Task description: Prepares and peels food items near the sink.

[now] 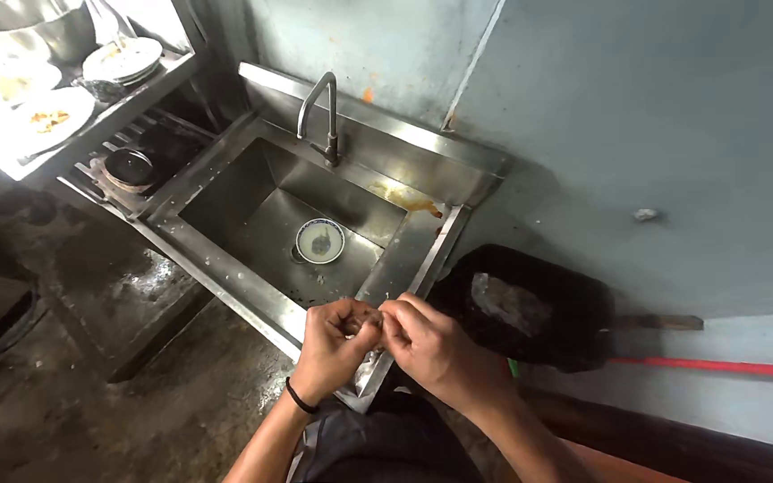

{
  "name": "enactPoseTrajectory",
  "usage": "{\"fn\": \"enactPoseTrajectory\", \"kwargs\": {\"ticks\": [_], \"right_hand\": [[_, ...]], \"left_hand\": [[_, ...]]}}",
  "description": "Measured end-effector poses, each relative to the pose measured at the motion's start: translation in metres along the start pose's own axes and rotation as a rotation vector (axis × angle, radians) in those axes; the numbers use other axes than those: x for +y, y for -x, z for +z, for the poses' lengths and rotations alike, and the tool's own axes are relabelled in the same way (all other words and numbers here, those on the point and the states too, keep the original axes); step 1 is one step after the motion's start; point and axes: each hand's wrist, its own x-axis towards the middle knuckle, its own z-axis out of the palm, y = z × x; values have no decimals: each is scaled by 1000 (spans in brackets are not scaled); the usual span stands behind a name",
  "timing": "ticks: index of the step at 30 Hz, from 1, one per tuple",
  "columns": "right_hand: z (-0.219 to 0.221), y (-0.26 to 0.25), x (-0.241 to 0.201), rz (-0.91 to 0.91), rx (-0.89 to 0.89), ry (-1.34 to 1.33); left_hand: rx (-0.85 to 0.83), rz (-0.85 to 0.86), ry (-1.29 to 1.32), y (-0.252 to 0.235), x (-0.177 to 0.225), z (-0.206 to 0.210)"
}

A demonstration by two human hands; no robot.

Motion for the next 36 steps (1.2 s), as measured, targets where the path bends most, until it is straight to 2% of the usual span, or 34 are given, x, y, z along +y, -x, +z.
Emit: {"fn": "enactPoseTrajectory", "kwargs": {"ticks": [3, 6, 10, 12, 14, 17, 20, 23, 27, 32, 36], "right_hand": [[1, 1, 2, 50, 28, -93], [0, 6, 1, -63, 34, 0], [-8, 6, 5, -250, 2, 52], [-10, 5, 5, -252, 4, 37], [-10, 4, 3, -176, 20, -16], [-8, 0, 2, -28, 100, -104], [-7, -2, 2, -3, 152, -55], [-8, -3, 0, -75, 139, 20], [-11, -6, 3, -230, 100, 33], [-11, -7, -2, -179, 95, 78], [-10, -10, -4, -243, 86, 96]], "left_hand": [[16, -64, 78, -1, 3, 2], [15, -109, 53, -3, 7, 1], [-157, -45, -137, -4, 15, -9], [-228, -2, -212, -6, 17, -13], [-260, 18, -235, -8, 20, -16], [-184, 2, -167, -8, 25, -12], [-54, 70, -115, -7, 29, -5], [-5, 147, -161, -7, 28, -3], [-24, 141, -161, -6, 24, -6], [-35, 167, -160, -6, 26, -7], [-25, 203, -222, -7, 24, -10]]}}
